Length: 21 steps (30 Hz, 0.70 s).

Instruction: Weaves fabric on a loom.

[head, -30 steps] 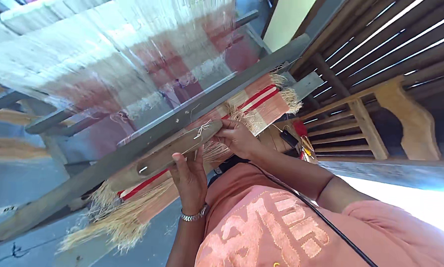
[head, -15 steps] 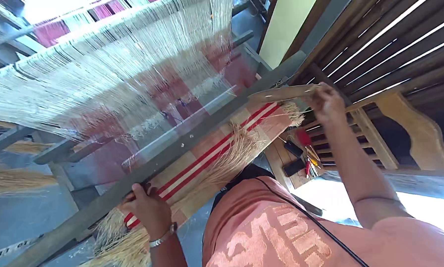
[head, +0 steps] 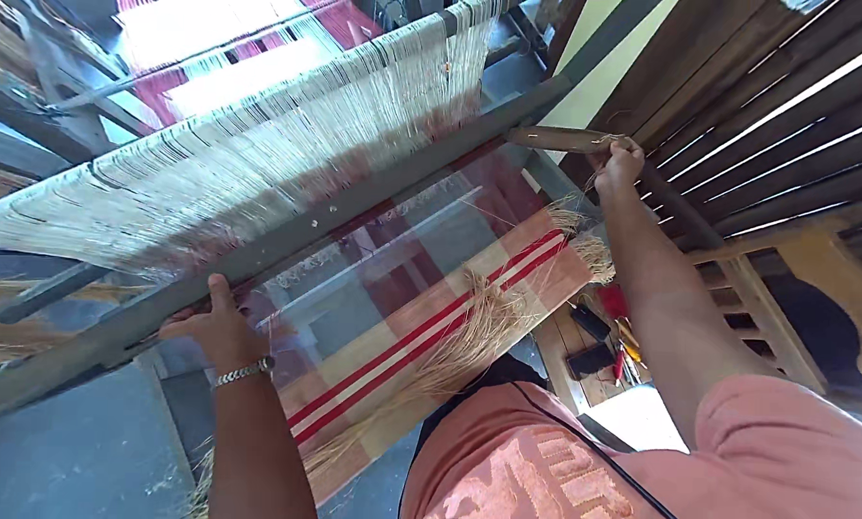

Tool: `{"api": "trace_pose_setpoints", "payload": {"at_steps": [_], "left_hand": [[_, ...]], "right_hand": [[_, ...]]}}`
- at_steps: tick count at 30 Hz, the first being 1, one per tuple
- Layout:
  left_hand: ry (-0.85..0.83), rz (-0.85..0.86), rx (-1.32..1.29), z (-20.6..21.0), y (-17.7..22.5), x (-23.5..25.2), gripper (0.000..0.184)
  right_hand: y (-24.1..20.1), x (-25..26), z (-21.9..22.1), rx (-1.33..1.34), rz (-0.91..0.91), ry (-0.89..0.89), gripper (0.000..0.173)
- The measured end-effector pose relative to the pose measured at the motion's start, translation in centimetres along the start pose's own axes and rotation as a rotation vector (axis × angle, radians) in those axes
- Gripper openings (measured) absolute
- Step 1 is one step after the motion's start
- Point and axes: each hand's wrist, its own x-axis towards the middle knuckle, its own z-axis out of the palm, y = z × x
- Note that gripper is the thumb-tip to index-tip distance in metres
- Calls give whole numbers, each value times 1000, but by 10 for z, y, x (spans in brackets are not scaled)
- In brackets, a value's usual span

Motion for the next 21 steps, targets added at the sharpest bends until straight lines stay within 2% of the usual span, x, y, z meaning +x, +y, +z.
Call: {"api": "trace_pose_setpoints", "payload": {"at_steps": [2, 5, 8, 11, 13, 15, 16, 17, 19, 21], "left_hand": [[-41, -28, 113, -20, 0, 8, 88], [-61, 28, 332, -56, 12, 9, 64], [-73, 120, 455, -77, 10, 14, 58], [-11, 150, 550, -83, 5, 21, 62], [17, 84, 532, -86, 4, 18, 76], [33, -43, 458, -88, -2, 16, 97], [33, -129, 419, -88, -7, 17, 103], [19, -221, 374, -90, -13, 18, 104], [-95, -354, 240, -92, -19, 20, 102], [-164, -380, 149, -89, -16, 20, 100]], "right_hand": [[16, 7, 13, -4, 27, 4, 44], [29, 8, 24, -10, 72, -35, 41], [37, 10, 28, -4, 116, -105, 38], [41, 3, 40, -51, 177, -183, 45], [47, -21, 54, -200, 201, -321, 44], [54, -55, 68, -521, 224, -673, 47], [54, -68, 76, -702, 234, -849, 54], [52, -77, 82, -833, 234, -940, 62], [50, -71, 78, -913, 262, -950, 72], [49, -60, 71, -934, 222, -921, 75]]}}
